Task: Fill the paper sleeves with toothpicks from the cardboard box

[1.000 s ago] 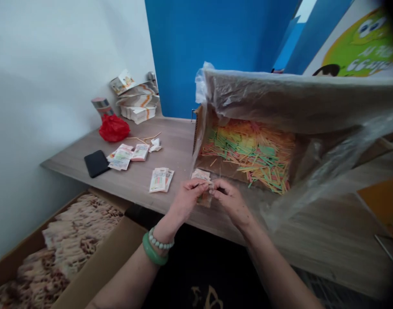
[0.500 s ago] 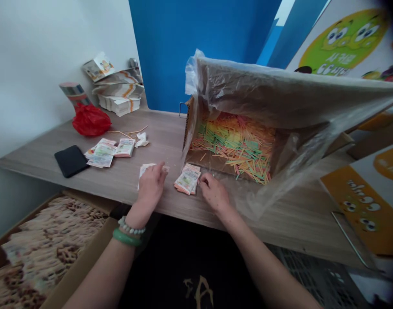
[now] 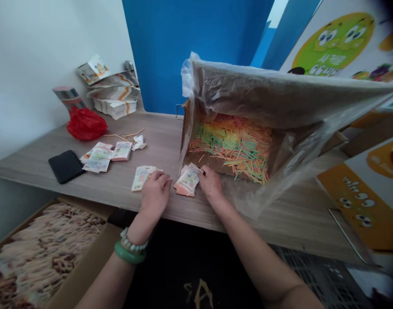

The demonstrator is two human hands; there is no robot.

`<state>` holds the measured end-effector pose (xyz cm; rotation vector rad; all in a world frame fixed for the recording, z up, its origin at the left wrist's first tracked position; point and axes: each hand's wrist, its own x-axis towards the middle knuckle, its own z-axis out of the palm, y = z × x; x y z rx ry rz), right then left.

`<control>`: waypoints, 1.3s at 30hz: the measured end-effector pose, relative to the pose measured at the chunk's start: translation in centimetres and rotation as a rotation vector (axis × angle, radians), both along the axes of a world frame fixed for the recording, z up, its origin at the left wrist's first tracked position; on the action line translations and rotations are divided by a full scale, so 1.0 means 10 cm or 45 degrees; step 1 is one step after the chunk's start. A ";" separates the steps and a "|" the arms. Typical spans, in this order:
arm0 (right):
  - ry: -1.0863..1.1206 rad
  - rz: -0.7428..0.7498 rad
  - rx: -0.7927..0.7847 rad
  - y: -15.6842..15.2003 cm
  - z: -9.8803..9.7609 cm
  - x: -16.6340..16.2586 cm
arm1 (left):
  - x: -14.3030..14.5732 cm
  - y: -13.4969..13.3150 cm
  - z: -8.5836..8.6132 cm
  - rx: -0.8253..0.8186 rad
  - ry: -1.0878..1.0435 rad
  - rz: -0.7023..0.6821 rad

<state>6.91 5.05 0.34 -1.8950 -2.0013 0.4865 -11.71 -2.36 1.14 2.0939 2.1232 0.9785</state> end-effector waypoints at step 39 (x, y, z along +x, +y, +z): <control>-0.740 0.246 0.106 0.94 0.22 1.25 | 1.43 0.15 -0.40 -0.465 -0.357 -0.912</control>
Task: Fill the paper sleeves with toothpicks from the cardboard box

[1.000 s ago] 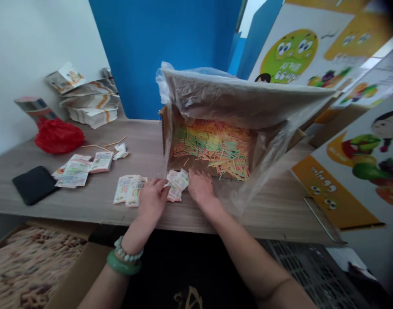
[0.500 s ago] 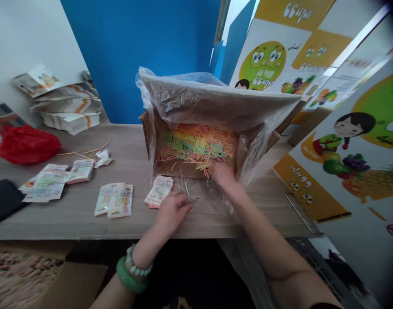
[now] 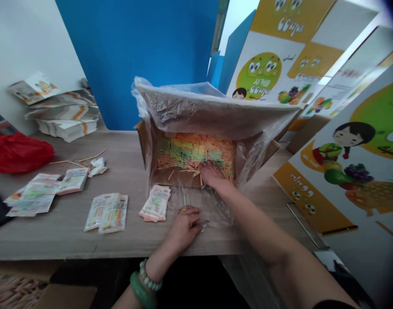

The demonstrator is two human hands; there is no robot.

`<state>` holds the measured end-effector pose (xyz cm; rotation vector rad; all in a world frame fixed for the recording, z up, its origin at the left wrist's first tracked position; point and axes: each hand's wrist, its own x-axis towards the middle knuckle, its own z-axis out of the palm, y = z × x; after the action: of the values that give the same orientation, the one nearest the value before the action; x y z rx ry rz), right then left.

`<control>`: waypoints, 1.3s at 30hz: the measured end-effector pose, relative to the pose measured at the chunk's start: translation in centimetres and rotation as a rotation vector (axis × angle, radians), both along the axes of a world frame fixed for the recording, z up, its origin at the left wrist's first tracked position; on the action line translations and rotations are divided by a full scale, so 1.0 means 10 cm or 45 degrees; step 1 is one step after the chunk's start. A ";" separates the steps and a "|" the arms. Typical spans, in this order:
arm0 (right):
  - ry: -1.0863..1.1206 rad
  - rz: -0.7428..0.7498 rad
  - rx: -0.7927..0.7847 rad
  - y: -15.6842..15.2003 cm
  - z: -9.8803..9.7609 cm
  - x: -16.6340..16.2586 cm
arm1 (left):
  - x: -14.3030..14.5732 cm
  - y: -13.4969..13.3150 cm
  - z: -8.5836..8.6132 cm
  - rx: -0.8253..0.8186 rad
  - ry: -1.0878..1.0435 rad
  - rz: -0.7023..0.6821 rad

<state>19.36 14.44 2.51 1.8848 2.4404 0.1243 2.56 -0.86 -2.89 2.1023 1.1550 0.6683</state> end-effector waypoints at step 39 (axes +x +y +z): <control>-0.006 -0.096 0.027 0.08 0.03 -0.63 | -0.03 -0.05 0.00 -0.005 -0.096 -0.017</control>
<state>13.11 15.28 2.80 1.9796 2.3707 0.1509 2.22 -1.35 -2.94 2.0616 1.0994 0.7326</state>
